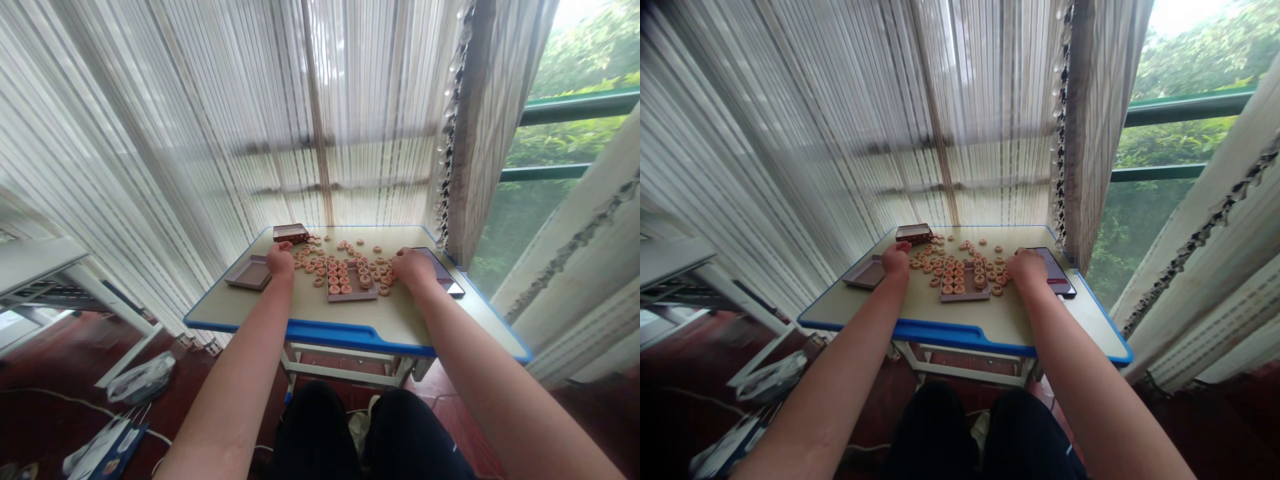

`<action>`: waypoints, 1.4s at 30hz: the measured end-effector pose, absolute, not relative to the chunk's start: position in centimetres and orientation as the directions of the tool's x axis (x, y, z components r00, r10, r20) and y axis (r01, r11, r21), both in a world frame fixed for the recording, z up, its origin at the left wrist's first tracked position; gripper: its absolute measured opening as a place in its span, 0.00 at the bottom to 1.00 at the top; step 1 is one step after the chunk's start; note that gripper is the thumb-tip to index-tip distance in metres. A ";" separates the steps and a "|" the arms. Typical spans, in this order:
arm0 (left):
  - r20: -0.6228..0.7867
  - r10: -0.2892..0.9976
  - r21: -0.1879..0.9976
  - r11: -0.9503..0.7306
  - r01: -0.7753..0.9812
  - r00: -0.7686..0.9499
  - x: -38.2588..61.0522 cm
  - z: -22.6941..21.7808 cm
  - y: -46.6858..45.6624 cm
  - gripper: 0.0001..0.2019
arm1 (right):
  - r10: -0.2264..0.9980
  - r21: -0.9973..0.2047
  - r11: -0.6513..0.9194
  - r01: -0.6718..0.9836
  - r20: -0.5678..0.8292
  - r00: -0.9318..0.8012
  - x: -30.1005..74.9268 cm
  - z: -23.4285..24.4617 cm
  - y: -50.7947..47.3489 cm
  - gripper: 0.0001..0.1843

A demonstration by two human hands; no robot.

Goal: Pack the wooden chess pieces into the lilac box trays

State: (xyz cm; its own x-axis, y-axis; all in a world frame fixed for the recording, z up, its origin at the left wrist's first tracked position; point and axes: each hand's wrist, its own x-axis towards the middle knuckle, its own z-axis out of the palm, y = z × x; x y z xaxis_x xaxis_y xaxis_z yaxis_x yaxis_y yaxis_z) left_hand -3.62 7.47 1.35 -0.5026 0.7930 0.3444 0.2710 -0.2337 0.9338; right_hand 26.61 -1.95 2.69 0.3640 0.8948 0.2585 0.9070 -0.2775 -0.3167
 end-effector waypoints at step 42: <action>0.594 0.804 0.503 -0.351 0.790 -0.020 -2.6 1.3 6.1 0.18 | 0.902 -0.358 -0.053 0.932 0.383 0.198 25.4 1.9 -1.2 0.21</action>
